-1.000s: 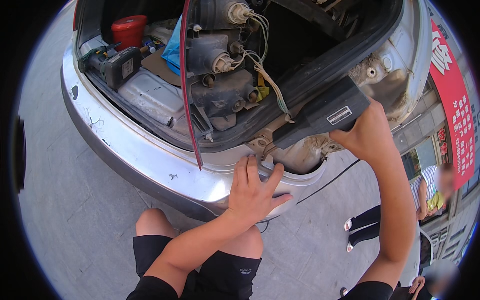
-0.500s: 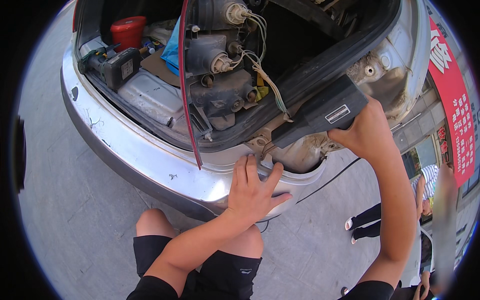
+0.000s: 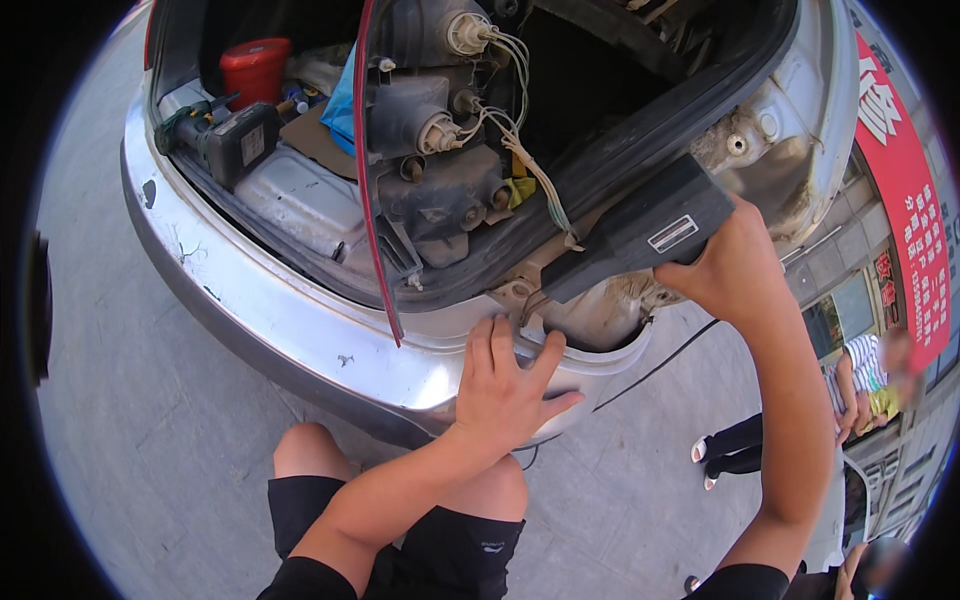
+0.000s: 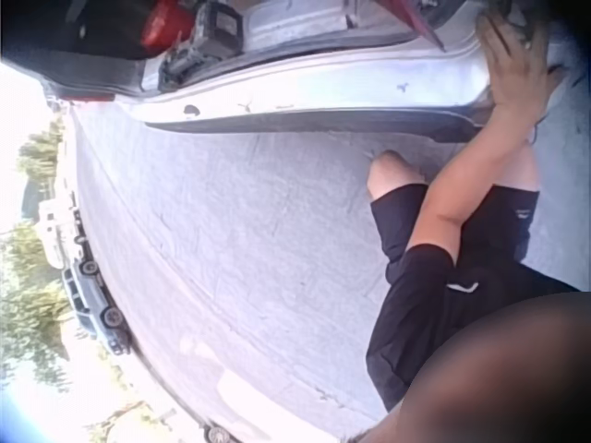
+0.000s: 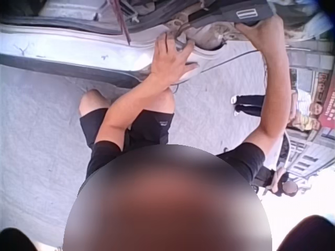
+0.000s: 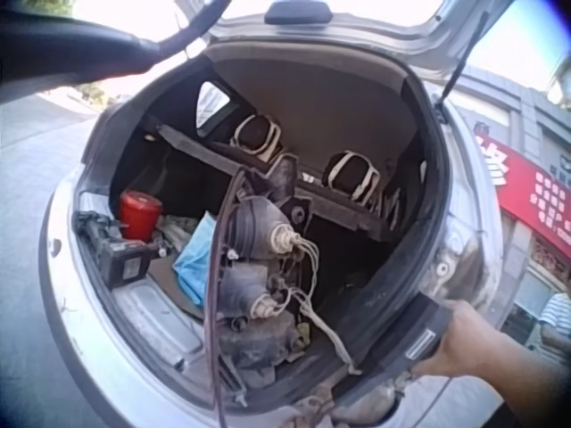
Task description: The person sits on the ground and uses a heat gun to apply heat to the rear bumper of a silver car. They then use a metal tool to press and smooth the heated area, likely to fix a dent or seam. The person repeats this process on different sections of the bumper.
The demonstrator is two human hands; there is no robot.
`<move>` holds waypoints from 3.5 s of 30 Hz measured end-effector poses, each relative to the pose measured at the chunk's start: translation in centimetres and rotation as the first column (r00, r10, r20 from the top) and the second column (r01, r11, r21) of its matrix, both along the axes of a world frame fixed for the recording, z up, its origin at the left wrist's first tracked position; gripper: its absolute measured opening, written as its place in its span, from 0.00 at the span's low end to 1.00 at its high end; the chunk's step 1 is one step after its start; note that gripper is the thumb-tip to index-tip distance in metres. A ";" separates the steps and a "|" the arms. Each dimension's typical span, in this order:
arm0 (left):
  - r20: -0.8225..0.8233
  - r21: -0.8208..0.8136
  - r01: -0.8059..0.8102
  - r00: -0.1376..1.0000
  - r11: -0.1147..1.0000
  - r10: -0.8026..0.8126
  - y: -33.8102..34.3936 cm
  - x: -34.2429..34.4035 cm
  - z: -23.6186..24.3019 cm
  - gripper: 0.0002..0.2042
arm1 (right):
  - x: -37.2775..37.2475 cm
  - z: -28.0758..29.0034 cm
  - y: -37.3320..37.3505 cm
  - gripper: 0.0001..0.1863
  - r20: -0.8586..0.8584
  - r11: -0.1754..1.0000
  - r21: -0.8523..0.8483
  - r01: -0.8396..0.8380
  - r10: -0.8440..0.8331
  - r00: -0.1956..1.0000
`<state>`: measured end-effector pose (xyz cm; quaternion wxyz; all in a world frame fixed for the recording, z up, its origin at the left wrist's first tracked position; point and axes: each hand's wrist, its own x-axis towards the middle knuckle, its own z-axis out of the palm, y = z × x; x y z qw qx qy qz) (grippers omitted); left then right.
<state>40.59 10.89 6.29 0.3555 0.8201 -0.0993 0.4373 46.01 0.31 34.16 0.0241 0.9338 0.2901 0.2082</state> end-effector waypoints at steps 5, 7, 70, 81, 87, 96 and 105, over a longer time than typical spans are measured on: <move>0.015 0.001 -0.019 1.000 1.000 0.019 -0.1 0.0 -0.1 0.37 | -0.2 0.1 0.3 0.24 -0.012 1.000 0.004 0.018 -0.017 1.000; 0.013 0.003 -0.025 1.000 1.000 0.025 -0.2 0.1 -0.2 0.36 | 0.0 0.0 0.1 0.24 0.011 1.000 -0.007 -0.019 0.019 1.000; -0.009 0.071 -0.092 0.996 0.993 0.093 -0.3 -0.1 0.8 0.33 | 1.0 0.1 -1.0 0.22 0.022 0.994 -0.017 -0.107 0.107 0.994; -0.004 0.064 -0.093 0.996 0.994 0.093 -0.4 -0.1 0.8 0.33 | 1.0 0.0 -1.1 0.22 0.016 0.995 -0.004 -0.097 0.097 0.995; 0.006 0.066 -0.092 0.996 0.994 0.092 -0.4 0.0 0.8 0.33 | 1.0 -0.1 -1.1 0.22 0.035 0.995 -0.008 -0.102 0.102 0.994; 0.013 0.070 -0.093 0.996 0.993 0.093 -0.3 0.0 0.7 0.33 | 1.1 -0.1 -1.2 0.22 0.020 0.994 0.002 -0.109 0.109 0.994; 0.008 0.072 -0.097 0.995 0.993 0.096 -0.2 0.1 0.8 0.34 | 0.9 0.0 -0.8 0.21 -0.001 0.996 0.023 -0.089 0.089 0.996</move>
